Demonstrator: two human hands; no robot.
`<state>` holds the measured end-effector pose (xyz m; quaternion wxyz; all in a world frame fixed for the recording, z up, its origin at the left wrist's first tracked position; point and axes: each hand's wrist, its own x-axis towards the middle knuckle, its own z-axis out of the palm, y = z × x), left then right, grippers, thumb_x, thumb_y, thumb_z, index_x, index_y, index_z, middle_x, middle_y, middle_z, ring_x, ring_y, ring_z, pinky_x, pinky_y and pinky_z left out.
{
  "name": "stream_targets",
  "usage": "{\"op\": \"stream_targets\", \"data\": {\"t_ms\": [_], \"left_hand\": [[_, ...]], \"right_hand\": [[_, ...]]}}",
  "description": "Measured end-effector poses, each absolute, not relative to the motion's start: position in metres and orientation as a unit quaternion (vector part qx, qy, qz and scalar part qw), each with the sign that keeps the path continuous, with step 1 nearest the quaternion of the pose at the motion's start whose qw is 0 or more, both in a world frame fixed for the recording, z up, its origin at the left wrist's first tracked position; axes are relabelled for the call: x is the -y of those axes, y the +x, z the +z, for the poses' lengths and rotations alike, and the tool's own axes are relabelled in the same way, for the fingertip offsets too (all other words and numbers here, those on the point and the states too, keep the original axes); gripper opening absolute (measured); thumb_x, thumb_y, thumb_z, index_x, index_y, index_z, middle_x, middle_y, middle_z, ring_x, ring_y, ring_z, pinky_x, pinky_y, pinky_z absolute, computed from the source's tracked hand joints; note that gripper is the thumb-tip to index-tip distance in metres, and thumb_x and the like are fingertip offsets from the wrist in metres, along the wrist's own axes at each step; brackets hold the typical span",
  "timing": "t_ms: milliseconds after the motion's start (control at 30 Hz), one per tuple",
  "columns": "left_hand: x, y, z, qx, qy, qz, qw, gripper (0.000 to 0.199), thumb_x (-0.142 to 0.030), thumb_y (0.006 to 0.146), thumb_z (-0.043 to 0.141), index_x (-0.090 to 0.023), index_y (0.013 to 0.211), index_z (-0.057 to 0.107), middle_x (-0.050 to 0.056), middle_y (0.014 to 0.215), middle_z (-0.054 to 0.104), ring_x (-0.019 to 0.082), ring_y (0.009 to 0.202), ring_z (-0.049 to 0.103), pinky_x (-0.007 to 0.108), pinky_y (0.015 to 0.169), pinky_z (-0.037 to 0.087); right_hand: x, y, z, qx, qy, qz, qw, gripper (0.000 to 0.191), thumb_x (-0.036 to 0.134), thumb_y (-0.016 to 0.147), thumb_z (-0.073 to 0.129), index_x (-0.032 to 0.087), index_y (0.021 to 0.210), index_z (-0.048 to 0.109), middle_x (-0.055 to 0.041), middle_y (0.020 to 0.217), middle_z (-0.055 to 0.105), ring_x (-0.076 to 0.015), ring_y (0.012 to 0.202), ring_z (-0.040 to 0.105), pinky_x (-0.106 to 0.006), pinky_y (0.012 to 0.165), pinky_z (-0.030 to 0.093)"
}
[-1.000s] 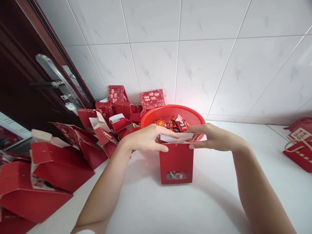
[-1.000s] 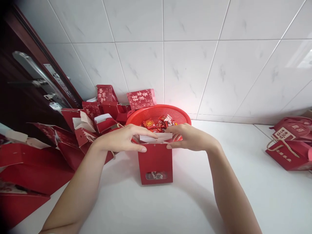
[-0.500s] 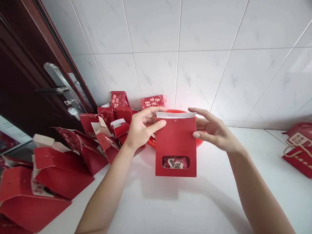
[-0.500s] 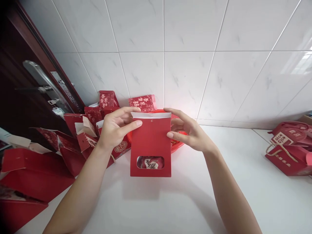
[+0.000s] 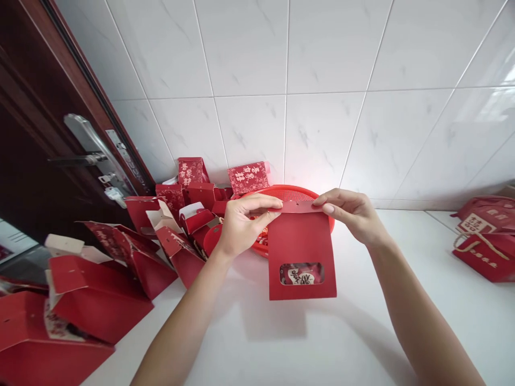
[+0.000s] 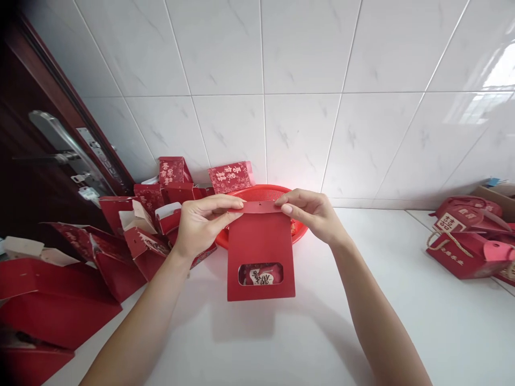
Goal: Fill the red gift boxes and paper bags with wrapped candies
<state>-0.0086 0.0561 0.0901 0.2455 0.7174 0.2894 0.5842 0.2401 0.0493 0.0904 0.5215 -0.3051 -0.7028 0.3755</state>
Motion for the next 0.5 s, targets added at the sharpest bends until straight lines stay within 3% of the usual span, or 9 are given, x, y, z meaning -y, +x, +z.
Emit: {"op": "stream_targets", "data": {"t_ms": [133,233,367,500], "left_hand": [[-0.055,-0.005,0.088,-0.258,0.739,0.573,0.241,0.005,-0.024,0.082,0.077,-0.024,0.083,0.082,0.004,0.092,0.080,0.020,0.089,0.075,0.032,0.078,0.064],[-0.054,-0.005,0.088,-0.229,0.772,0.544,0.237,0.008,-0.023,0.084,0.074,-0.024,0.083,0.082,0.004,0.094,0.080,0.020,0.091,0.075,0.032,0.081,0.063],[-0.050,-0.006,0.089,-0.235,0.844,0.414,0.248,0.016,-0.029,0.084,0.074,-0.026,0.098,0.082,0.007,0.118,0.077,0.027,0.113,0.071,0.039,0.095,0.060],[-0.044,-0.005,0.092,-0.260,0.877,0.330,0.235,0.024,-0.038,0.087,0.072,-0.028,0.106,0.081,0.005,0.141,0.065,0.031,0.133,0.058,0.042,0.109,0.051]], "right_hand": [[-0.043,0.243,0.088,0.679,-0.328,0.454,0.474,0.035,0.045,0.084,0.079,0.020,0.107,0.072,-0.0059,0.087,0.078,-0.0193,0.074,0.072,-0.034,0.068,0.059],[-0.033,0.245,0.082,0.672,-0.342,0.470,0.458,0.031,0.045,0.082,0.081,0.017,0.095,0.075,-0.0076,0.086,0.078,-0.0207,0.079,0.073,-0.034,0.071,0.060],[-0.013,0.258,0.078,0.668,-0.398,0.384,0.498,0.033,0.050,0.080,0.079,0.017,0.085,0.074,-0.0079,0.084,0.076,-0.0210,0.077,0.071,-0.034,0.068,0.059],[0.004,0.313,0.080,0.615,-0.516,0.201,0.561,0.033,0.052,0.075,0.080,0.020,0.080,0.073,-0.0064,0.080,0.076,-0.0233,0.076,0.070,-0.037,0.070,0.057]]}}
